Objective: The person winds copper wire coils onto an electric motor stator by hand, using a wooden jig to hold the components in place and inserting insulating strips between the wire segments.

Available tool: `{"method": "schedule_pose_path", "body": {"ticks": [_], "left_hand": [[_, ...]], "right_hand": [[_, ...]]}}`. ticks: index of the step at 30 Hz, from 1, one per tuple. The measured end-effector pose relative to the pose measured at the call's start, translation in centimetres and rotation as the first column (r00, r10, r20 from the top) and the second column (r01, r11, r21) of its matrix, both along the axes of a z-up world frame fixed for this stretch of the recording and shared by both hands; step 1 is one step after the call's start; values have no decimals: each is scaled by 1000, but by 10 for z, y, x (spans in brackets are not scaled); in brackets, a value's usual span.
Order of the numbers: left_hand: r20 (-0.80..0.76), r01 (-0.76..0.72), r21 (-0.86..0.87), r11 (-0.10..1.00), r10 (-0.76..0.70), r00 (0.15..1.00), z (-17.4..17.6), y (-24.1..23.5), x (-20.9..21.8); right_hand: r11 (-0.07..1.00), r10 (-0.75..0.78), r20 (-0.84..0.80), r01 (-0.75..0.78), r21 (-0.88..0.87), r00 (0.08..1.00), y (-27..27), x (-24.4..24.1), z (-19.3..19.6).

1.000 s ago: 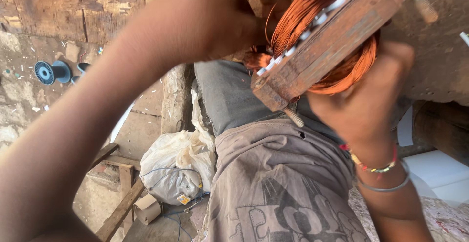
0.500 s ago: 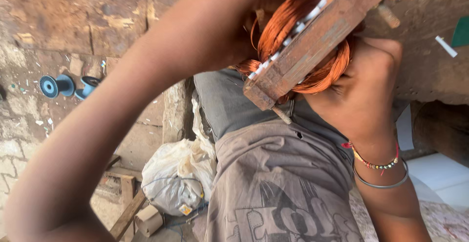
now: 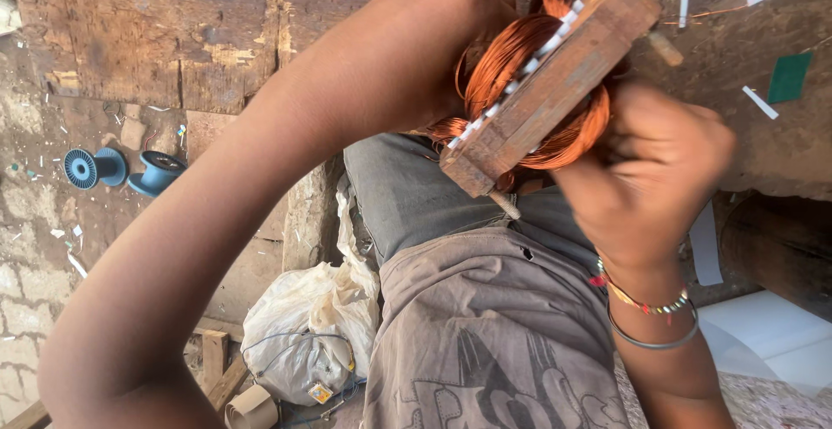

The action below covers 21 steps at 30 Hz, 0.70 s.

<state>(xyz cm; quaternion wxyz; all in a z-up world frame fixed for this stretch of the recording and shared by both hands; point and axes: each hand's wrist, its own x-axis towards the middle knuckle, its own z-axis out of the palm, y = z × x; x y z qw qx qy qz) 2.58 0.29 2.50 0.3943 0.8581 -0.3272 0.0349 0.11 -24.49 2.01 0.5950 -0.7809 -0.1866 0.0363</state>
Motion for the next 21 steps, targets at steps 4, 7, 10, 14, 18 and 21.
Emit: {"method": "schedule_pose_path", "body": {"ticks": [4, 7, 10, 14, 18, 21], "left_hand": [[-59, 28, -28, 999, -30, 998, -3, 1, 0], [-87, 32, -42, 999, -36, 996, -3, 2, 1], [-115, 42, -71, 997, -50, 992, -1, 3, 0], [-36, 13, 12, 1000, -13, 999, -3, 1, 1], [-64, -9, 23, 1000, 10, 998, -7, 2, 0], [-126, -23, -1, 1000, 23, 992, -4, -1, 2]], "right_hand": [[998, 41, -201, -29, 62, 979, 0, -2, 3], [992, 70, -125, -56, 111, 990, 8, -2, -1], [973, 169, 200, -131, -190, 965, 4, 8, -3], [942, 165, 312, -55, -331, 936, 3, 8, -6], [994, 96, 34, -94, -60, 995, -3, -5, 6], [994, 108, -265, -102, 36, 958, -13, -4, 11]]}}
